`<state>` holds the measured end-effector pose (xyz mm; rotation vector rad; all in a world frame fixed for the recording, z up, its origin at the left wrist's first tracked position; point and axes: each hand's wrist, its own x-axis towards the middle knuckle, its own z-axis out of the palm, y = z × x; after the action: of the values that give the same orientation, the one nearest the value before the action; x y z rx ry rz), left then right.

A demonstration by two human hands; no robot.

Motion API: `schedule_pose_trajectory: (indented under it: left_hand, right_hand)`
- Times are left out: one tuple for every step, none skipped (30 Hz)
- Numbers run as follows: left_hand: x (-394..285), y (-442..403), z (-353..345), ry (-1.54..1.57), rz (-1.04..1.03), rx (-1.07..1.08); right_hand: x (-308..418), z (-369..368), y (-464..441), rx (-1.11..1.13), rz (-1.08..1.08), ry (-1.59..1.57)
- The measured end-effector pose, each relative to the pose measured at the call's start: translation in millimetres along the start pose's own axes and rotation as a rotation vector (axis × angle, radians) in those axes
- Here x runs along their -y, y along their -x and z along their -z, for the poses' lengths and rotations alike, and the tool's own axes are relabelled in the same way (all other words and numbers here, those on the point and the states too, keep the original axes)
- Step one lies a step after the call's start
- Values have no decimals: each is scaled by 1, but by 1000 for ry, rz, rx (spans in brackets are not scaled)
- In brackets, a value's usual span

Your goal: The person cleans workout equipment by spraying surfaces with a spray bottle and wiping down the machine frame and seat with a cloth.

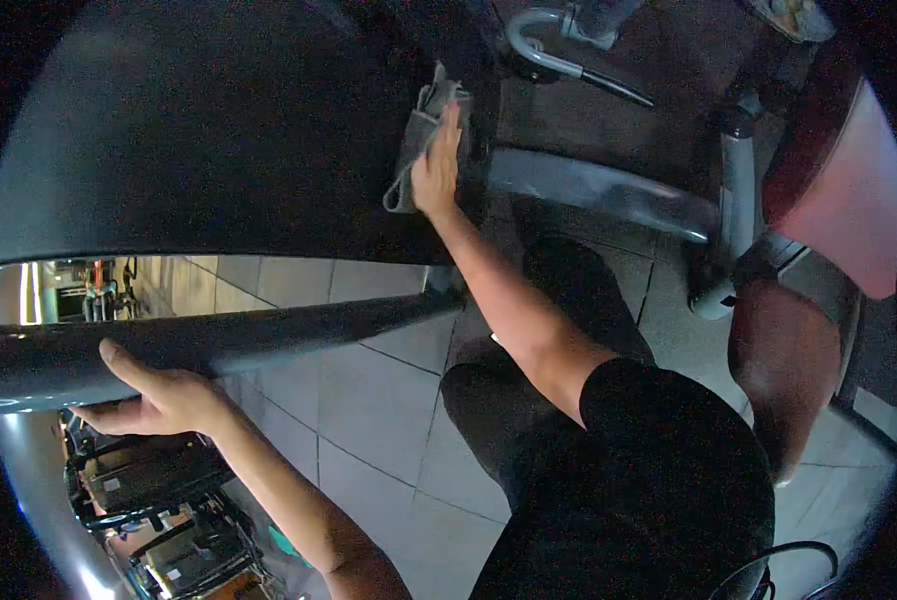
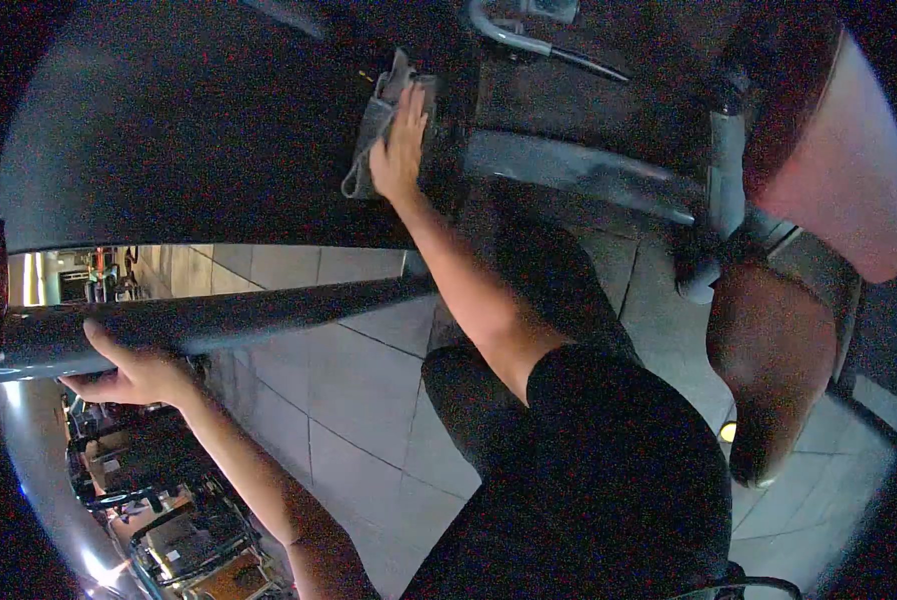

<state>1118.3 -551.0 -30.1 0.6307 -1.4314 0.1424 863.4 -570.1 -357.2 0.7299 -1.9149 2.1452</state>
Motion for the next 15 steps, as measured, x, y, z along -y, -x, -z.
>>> schedule_pose_trajectory:
  left_hand:
    - [2, 0, 1, -3, -2, -8]
    - [5, 0, 0, 44, -1, -4]
    - [6, 0, -1, 94, 2, 1]
    - [4, 1, -4, 99, 3, -9]
    - [0, 2, -5, 77, 15, -7]
    - [-3, 2, -4, 53, 27, -5]
    - [-2, 2, -3, 55, 24, -12]
    - [2, 3, -1, 16, 4, -10]
    - [4, 2, -2, -19, -17, -11]
    - [0, 3, -4, -13, -23, -17]
    - [-8, 6, -7, -1, -1, -15]
    - [-13, 7, -9, 9, 20, -13]
    - [-11, 7, -8, 5, 13, 2]
    - [-8, 7, -8, 8, 0, -9]
    - [-6, 7, -8, 33, 7, -3]
  right_hand:
    - [-3, 3, 1, 71, -39, -46]
    - [-6, 5, -1, 140, -74, -88]
    - [-7, 6, -2, 133, -47, -50]
    - [-7, 7, -3, 132, -36, -50]
    - [-7, 8, -2, 138, -37, -60]
    - [-5, 9, 3, 144, -39, -72]
    - [-3, 7, 11, 144, -32, -76]
    - [1, 4, 22, 99, 6, -79]
    - [4, 1, 30, 51, 48, -83]
    - [16, 6, 38, 44, 55, -89]
    - [32, 12, 46, 85, 96, -113]
    - [47, 15, 47, 126, 136, -138]
    - [66, 16, 38, 176, 134, -116]
    - [87, 13, 15, 207, 230, -68]
    - [111, 9, -12, 237, 321, -16]
